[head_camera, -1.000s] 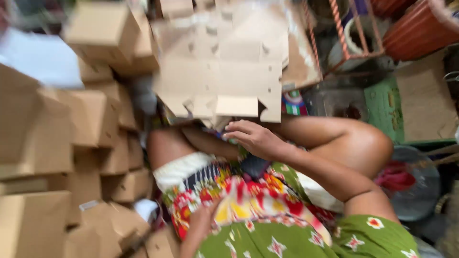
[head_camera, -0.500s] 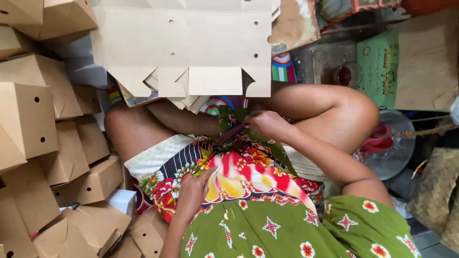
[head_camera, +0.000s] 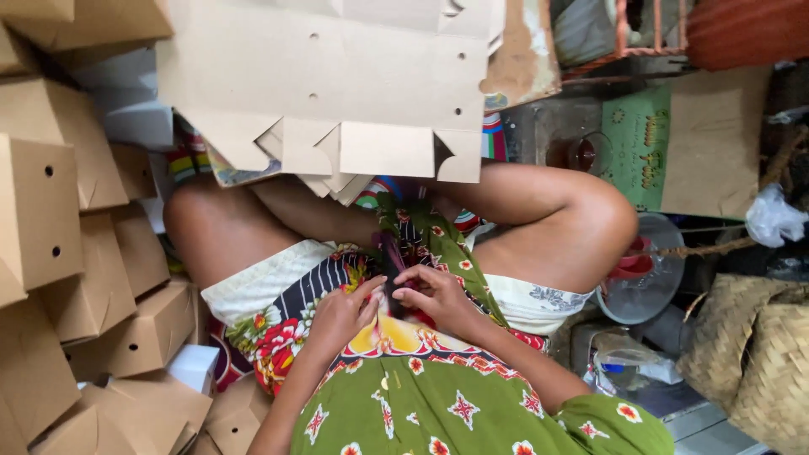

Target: Assembling small cardboard boxes from flat templates by folding and tucking tabs.

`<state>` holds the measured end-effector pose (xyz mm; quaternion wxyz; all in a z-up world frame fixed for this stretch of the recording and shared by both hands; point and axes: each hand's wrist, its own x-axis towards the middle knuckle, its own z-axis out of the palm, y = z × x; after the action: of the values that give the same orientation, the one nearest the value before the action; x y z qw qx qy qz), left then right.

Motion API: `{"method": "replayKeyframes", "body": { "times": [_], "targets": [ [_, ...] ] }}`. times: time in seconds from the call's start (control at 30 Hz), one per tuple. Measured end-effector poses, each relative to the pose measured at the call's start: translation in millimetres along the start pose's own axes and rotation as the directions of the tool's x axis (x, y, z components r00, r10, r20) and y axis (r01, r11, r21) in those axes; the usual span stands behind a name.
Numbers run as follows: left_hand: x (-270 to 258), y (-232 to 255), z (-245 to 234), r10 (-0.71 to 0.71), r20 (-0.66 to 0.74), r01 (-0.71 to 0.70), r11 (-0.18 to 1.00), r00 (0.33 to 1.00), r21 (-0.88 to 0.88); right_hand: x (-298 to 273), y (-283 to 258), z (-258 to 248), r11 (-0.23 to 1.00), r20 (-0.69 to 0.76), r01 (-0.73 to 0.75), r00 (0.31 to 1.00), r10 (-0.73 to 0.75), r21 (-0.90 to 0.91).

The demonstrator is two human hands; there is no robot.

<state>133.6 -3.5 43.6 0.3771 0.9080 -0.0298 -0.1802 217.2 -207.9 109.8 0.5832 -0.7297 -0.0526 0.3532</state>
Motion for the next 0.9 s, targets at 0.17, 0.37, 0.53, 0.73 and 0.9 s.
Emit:
{"method": "replayKeyframes", "body": {
  "times": [0.17, 0.37, 0.53, 0.73, 0.9],
  "targets": [
    [-2.0, 39.8, -26.6, -0.015, 0.013, 0.015, 0.999, 1.0, -0.028, -8.9, 14.2, -6.4, 0.981, -0.017, 0.19, 0.981, -0.191, -0.049],
    [1.0, 69.6, -5.4, -0.129, 0.091, 0.121, 0.988, 0.987, 0.091, -18.1, 52.6, -21.4, 0.809, 0.104, 0.52, 0.852, -0.513, -0.272],
    [-14.0, 67.6, 12.5, -0.135, -0.053, 0.144, 0.956, 0.989, 0.255, -22.9, 70.8, -29.2, 0.681, 0.184, 0.686, 0.726, -0.662, -0.255],
    [-28.1, 23.8, 43.5, -0.067, -0.143, 0.118, 0.915, 0.987, 0.386, -30.0, 69.9, -31.4, 0.756, 0.339, 0.654, 0.718, -0.608, -0.029],
    [-12.5, 79.8, 7.9, 0.647, -0.136, -0.343, 0.557, 0.75, 0.757, -34.8, 57.9, -54.4, 0.879, 0.435, 0.473, 0.806, -0.402, -0.064]
  ]
}}
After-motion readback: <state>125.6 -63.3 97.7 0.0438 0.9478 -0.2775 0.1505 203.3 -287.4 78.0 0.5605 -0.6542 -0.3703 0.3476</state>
